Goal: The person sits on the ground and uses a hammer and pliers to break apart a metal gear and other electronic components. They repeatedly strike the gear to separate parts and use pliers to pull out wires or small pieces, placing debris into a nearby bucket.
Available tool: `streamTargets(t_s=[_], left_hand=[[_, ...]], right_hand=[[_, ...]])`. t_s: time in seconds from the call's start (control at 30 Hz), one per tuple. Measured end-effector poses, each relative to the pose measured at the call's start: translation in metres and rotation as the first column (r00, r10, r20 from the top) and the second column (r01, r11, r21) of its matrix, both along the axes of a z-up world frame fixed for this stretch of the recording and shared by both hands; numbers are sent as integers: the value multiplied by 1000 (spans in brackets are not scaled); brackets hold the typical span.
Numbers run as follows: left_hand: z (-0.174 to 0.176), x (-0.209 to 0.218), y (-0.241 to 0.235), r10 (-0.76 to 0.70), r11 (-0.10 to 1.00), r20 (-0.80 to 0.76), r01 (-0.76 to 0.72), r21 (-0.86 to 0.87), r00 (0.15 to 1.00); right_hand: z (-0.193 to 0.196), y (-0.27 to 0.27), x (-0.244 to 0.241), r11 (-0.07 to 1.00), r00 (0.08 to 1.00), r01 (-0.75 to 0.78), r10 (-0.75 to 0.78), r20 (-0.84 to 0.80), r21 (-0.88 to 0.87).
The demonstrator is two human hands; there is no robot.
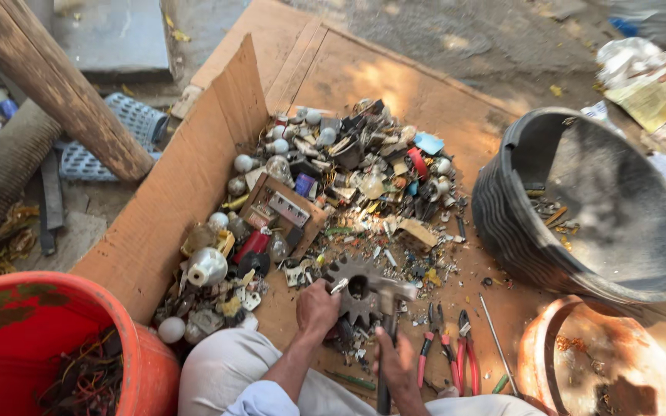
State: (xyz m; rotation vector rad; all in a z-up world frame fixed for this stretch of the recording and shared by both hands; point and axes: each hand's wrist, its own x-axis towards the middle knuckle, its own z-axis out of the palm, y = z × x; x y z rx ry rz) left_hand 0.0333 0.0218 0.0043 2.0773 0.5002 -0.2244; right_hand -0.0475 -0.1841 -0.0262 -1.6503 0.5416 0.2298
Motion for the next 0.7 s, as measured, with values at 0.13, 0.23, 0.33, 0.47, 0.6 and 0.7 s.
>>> streamTargets(t_s=[0.13, 0.23, 0.33, 0.47, 0.6, 0.7], left_hand=[[-5, -2, -1, 40, 997, 47, -37, -62, 998], [-16, -7, -3, 26, 999, 343, -32, 10, 939], [-26, -6, -5, -136, 984, 359, 84, 156, 924], [-43, -10, -8, -181, 971, 352, 111, 211, 918], [-44, -3, -8, -160, 975, 269, 109, 193, 950], [-42, -4, -12, -154, 979, 187, 123, 163, 970]], right_hand=[[-24, -25, 7, 906, 962, 267, -233, -141, 327], [-35, -40, 11, 865, 915, 391, -329, -234, 313], [-35, -41, 10, 907, 919, 367, -318, -234, 205], [-25, -28, -1, 996, 996, 79, -77, -42, 32], [5, -8, 5, 972, 986, -159, 165, 16, -174], [29, 3, 5, 828, 937, -304, 348, 7, -471]])
